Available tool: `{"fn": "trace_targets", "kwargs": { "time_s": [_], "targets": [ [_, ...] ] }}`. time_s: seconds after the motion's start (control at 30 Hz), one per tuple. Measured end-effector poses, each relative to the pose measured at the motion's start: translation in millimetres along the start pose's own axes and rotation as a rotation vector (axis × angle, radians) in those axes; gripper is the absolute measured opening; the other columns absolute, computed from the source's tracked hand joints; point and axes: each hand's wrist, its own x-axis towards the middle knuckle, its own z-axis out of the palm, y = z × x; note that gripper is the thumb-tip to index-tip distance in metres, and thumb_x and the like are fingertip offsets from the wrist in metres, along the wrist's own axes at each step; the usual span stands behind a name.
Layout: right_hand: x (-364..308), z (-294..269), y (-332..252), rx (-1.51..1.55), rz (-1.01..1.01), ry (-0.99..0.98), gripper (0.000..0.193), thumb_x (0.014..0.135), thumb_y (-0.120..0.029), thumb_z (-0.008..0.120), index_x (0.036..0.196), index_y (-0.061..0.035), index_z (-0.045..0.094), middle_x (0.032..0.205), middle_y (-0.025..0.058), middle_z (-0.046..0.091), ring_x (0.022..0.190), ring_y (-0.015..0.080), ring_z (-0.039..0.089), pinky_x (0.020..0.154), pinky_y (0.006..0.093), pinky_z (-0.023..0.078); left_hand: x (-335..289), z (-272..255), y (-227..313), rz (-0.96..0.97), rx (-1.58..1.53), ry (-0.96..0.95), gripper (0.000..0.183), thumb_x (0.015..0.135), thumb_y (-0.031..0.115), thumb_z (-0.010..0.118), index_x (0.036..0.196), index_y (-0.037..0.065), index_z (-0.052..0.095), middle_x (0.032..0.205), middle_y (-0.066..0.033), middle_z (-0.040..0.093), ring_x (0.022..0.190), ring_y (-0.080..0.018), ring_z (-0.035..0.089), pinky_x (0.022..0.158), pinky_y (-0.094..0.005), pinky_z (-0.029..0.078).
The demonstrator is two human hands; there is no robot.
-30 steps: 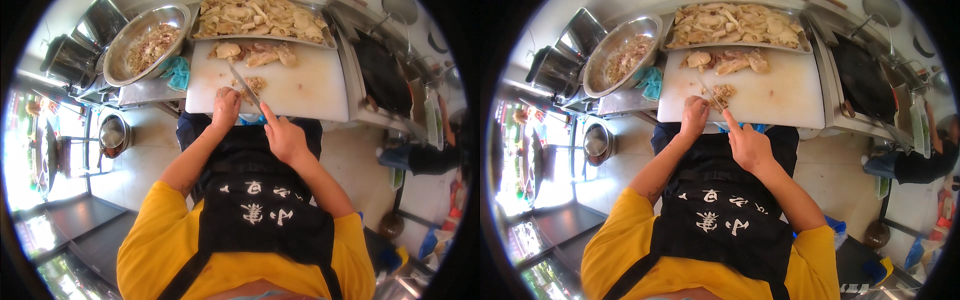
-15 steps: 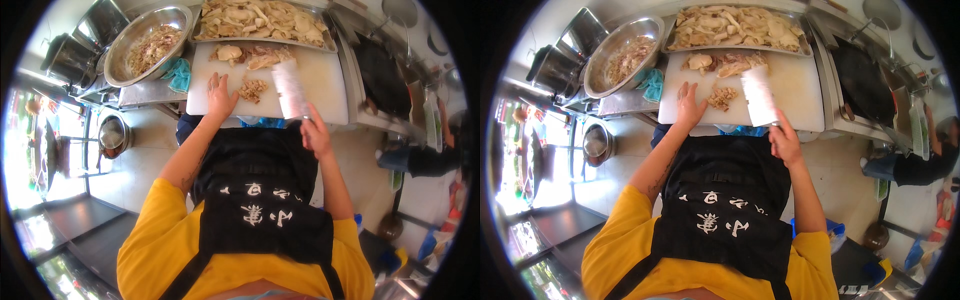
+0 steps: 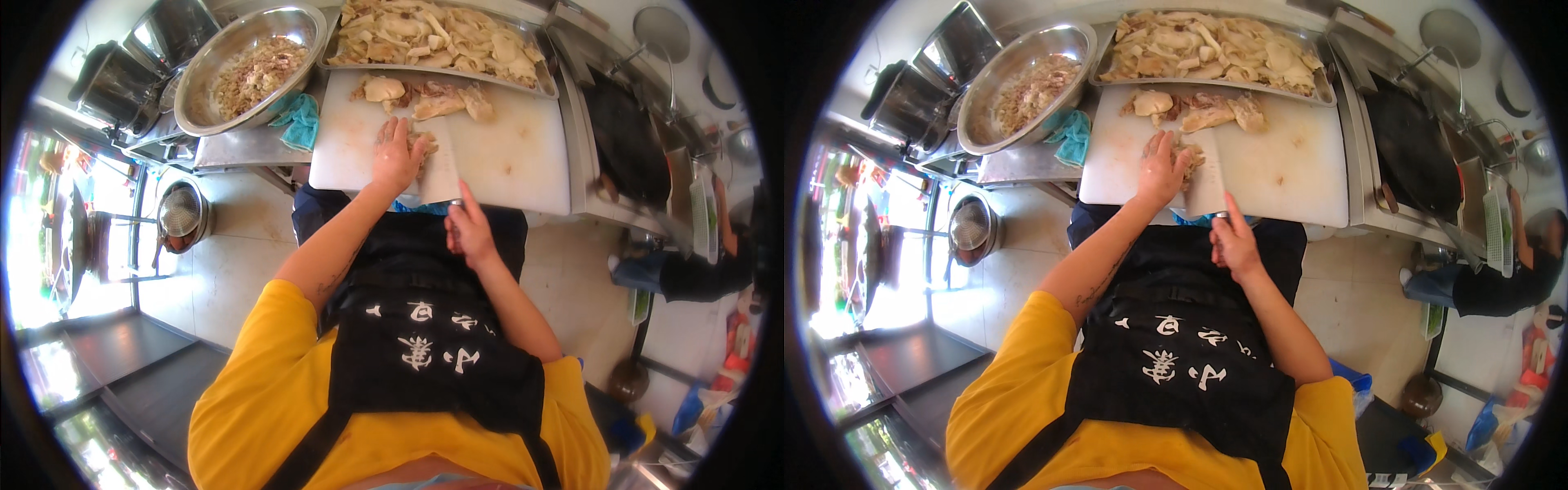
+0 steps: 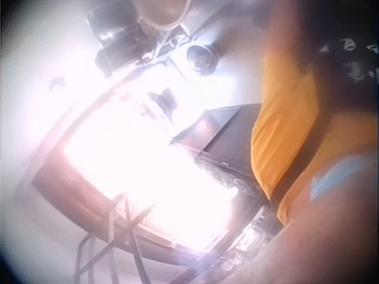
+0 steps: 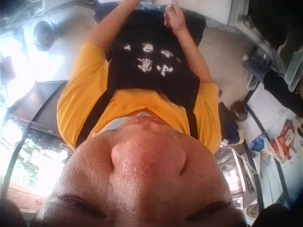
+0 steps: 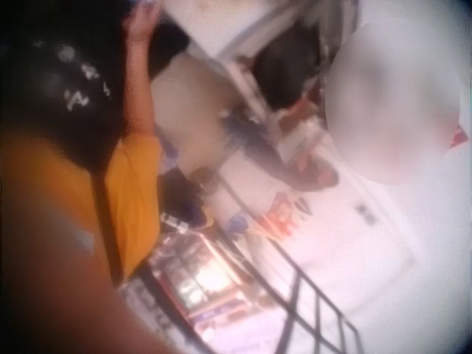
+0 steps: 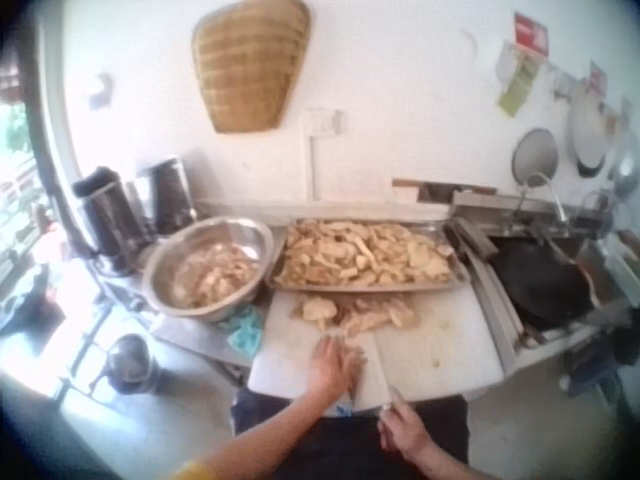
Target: The person uses a cleaver to chop cooked meat on a white cutting board. They repeatedly slice the meat into smaller pieces and transfer them into a metal bowl. The person occasionally adjusts the meat pieces on the board to continue chopping.
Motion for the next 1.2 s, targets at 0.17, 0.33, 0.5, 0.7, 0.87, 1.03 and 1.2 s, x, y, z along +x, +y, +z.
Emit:
{"fn": "trace_targets", "kwargs": {
  "time_s": [0.17, 0.33, 0.5, 0.7, 0.87, 1.03, 1.2],
  "targets": [
    [13.3, 47.8, -12.7, -0.057, 0.011, -0.111, 0.072, 0.110, -0.016, 0.055, 0.174, -0.0219, 0.024, 0.082, 0.0035, 0.058, 0.046, 0.0128, 0.051, 0.041, 0.0275, 0.041, 3.1, -6.0, 9.8, -0.117, -0.033, 0.065, 0.062, 0.098, 0.031, 0.076, 0.143, -0.006, 0.056, 0.151, -0.0343, 0.053, 0.141, -0.0526, 0.048, 0.119, -0.0560, 0.040],
    [21.8, 88.6, -70.4, -0.232, -0.122, -0.240, 0.070, 0.108, -0.012, 0.056, 0.173, -0.0158, 0.028, 0.082, 0.0031, 0.056, 0.049, 0.0119, 0.050, 0.045, 0.0279, 0.045, 39.3, -51.7, 6.5, -0.095, -0.152, 0.322, 0.044, 0.099, 0.022, 0.073, 0.131, -0.004, 0.061, 0.143, -0.0335, 0.056, 0.136, -0.0524, 0.050, 0.116, -0.0559, 0.041],
    [59.3, 157.1, -142.9, -0.344, -0.297, -0.353, 0.069, 0.106, -0.013, 0.060, 0.170, -0.0137, 0.034, 0.086, 0.0025, 0.054, 0.055, 0.0107, 0.050, 0.049, 0.0307, 0.049, 138.6, -133.9, -47.9, -0.037, -0.139, 0.468, 0.023, 0.101, 0.018, 0.068, 0.116, 0.000, 0.065, 0.123, -0.0246, 0.065, 0.117, -0.0437, 0.058, 0.101, -0.0519, 0.047],
    [49.6, 144.0, -148.4, -0.239, -0.264, -0.221, 0.069, 0.106, -0.013, 0.059, 0.170, -0.0165, 0.034, 0.086, 0.0024, 0.053, 0.054, 0.0095, 0.047, 0.047, 0.0281, 0.047, 212.3, -189.5, -112.7, -0.049, 0.682, 0.411, 0.024, 0.100, 0.024, 0.067, 0.114, 0.005, 0.072, 0.120, -0.0164, 0.070, 0.111, -0.0417, 0.064, 0.100, -0.0500, 0.050],
    [26.1, 66.2, -111.8, -0.156, -0.280, -0.015, 0.069, 0.107, -0.012, 0.056, 0.171, -0.0191, 0.032, 0.085, 0.0020, 0.057, 0.049, 0.0091, 0.049, 0.043, 0.0246, 0.041, 170.4, -107.3, -83.9, 0.186, 0.266, -0.368, 0.039, 0.093, 0.007, 0.065, 0.131, 0.009, 0.069, 0.136, -0.0177, 0.067, 0.125, -0.0417, 0.062, 0.107, -0.0486, 0.051],
    [6.6, 13.7, -88.3, -0.190, -0.245, 0.084, 0.070, 0.107, -0.010, 0.056, 0.172, -0.0155, 0.030, 0.082, 0.0011, 0.055, 0.048, 0.0088, 0.048, 0.042, 0.0241, 0.041, 131.9, -37.1, -60.6, 0.191, 0.322, -0.409, 0.060, 0.090, -0.005, 0.060, 0.147, 0.014, 0.061, 0.147, -0.0140, 0.062, 0.141, -0.0368, 0.054, 0.116, -0.0550, 0.044],
    [-14.4, -8.8, -64.0, -0.191, -0.202, 0.136, 0.071, 0.107, -0.008, 0.056, 0.172, -0.0149, 0.030, 0.082, 0.0015, 0.057, 0.048, 0.0092, 0.049, 0.041, 0.0249, 0.041, 161.3, -27.1, -68.2, 0.123, 0.383, -0.501, 0.050, 0.092, 0.002, 0.064, 0.141, 0.016, 0.066, 0.138, -0.0117, 0.069, 0.138, -0.0337, 0.057, 0.114, -0.0538, 0.044]
  ]
}}
